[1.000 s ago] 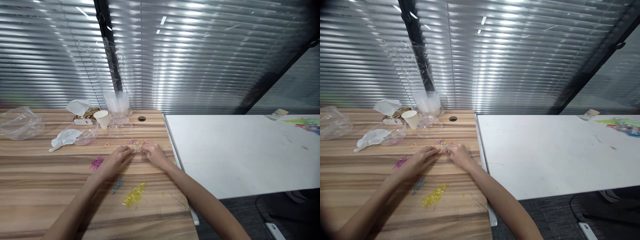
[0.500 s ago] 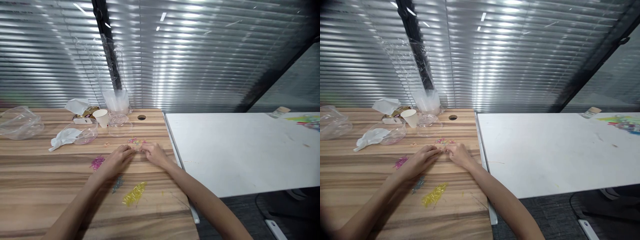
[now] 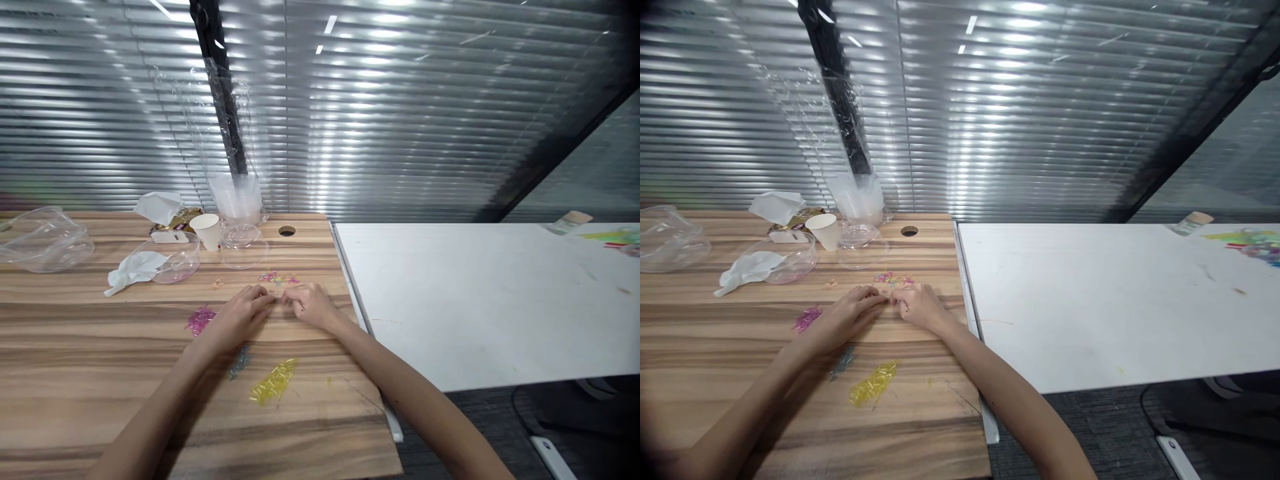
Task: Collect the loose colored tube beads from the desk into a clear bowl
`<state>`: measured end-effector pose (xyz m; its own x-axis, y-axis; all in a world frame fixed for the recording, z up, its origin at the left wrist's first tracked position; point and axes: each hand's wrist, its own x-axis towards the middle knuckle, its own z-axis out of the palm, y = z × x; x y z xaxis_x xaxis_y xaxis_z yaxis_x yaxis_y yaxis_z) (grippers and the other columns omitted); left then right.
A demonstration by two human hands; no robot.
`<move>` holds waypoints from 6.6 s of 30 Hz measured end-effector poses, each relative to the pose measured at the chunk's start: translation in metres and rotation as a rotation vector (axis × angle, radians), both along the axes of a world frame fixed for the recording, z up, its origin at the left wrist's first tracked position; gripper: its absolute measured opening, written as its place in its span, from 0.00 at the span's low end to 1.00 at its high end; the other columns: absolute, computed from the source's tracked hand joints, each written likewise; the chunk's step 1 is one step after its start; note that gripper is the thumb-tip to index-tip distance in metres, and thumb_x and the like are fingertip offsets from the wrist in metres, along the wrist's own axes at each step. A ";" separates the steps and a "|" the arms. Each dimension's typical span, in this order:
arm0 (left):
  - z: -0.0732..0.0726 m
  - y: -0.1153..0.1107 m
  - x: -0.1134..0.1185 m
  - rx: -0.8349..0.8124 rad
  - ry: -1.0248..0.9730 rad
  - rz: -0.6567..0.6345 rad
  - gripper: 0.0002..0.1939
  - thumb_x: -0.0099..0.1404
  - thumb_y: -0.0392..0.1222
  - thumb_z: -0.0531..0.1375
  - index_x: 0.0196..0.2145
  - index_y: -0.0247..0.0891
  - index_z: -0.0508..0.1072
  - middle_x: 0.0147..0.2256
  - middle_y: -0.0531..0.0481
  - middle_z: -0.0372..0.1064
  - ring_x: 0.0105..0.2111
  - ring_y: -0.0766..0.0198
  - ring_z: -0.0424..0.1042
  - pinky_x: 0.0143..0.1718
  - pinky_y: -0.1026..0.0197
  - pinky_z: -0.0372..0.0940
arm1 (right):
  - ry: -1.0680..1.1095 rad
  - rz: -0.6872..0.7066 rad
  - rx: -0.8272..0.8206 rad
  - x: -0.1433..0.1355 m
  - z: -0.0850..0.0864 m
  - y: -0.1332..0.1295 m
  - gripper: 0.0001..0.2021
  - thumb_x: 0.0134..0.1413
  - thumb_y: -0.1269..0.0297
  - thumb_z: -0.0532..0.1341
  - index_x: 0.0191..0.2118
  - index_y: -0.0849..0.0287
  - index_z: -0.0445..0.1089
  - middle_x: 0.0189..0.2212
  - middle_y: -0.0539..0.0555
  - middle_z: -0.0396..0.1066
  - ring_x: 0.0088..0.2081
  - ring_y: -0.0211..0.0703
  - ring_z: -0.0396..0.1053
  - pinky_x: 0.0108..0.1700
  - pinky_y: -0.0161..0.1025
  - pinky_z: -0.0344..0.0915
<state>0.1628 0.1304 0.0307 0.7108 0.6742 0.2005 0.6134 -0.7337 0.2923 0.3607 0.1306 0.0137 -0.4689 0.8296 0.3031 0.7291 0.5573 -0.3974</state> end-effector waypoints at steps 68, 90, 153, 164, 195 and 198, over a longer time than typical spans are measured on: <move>0.001 -0.003 0.004 0.051 0.054 0.001 0.14 0.67 0.36 0.48 0.47 0.38 0.67 0.41 0.43 0.63 0.43 0.57 0.64 0.47 0.53 0.62 | -0.064 0.026 -0.091 -0.001 0.003 -0.003 0.15 0.53 0.76 0.52 0.40 0.56 0.73 0.35 0.52 0.75 0.37 0.42 0.70 0.39 0.34 0.61; 0.001 -0.003 0.004 0.044 0.081 -0.003 0.14 0.67 0.35 0.48 0.48 0.36 0.66 0.42 0.42 0.62 0.44 0.56 0.62 0.48 0.52 0.61 | -0.095 0.023 -0.085 -0.003 0.006 -0.004 0.16 0.54 0.76 0.52 0.41 0.56 0.73 0.36 0.52 0.75 0.37 0.42 0.70 0.38 0.35 0.60; -0.004 -0.002 -0.001 0.015 -0.004 -0.012 0.14 0.68 0.37 0.49 0.47 0.40 0.69 0.39 0.45 0.65 0.41 0.59 0.65 0.44 0.57 0.62 | -0.078 0.011 0.003 0.002 -0.002 0.000 0.15 0.52 0.79 0.52 0.38 0.59 0.73 0.36 0.52 0.76 0.36 0.41 0.71 0.40 0.34 0.62; 0.001 -0.004 0.001 0.000 0.019 -0.009 0.13 0.67 0.36 0.49 0.45 0.39 0.70 0.39 0.44 0.65 0.42 0.58 0.64 0.44 0.56 0.62 | -0.081 0.004 0.005 0.002 -0.002 -0.001 0.15 0.53 0.78 0.52 0.39 0.58 0.73 0.36 0.52 0.76 0.37 0.42 0.72 0.40 0.35 0.62; -0.004 -0.004 0.001 0.043 0.007 -0.040 0.16 0.67 0.36 0.49 0.51 0.42 0.66 0.40 0.45 0.64 0.43 0.58 0.63 0.45 0.55 0.61 | -0.110 0.001 -0.023 0.003 -0.001 -0.001 0.15 0.52 0.78 0.52 0.38 0.59 0.73 0.36 0.53 0.76 0.37 0.42 0.71 0.41 0.35 0.62; -0.004 -0.004 0.001 0.042 0.021 -0.033 0.17 0.67 0.36 0.49 0.52 0.42 0.65 0.40 0.45 0.64 0.43 0.58 0.63 0.45 0.55 0.61 | -0.099 0.011 -0.017 0.003 -0.001 -0.001 0.15 0.52 0.79 0.52 0.38 0.59 0.73 0.37 0.53 0.76 0.38 0.42 0.71 0.41 0.35 0.62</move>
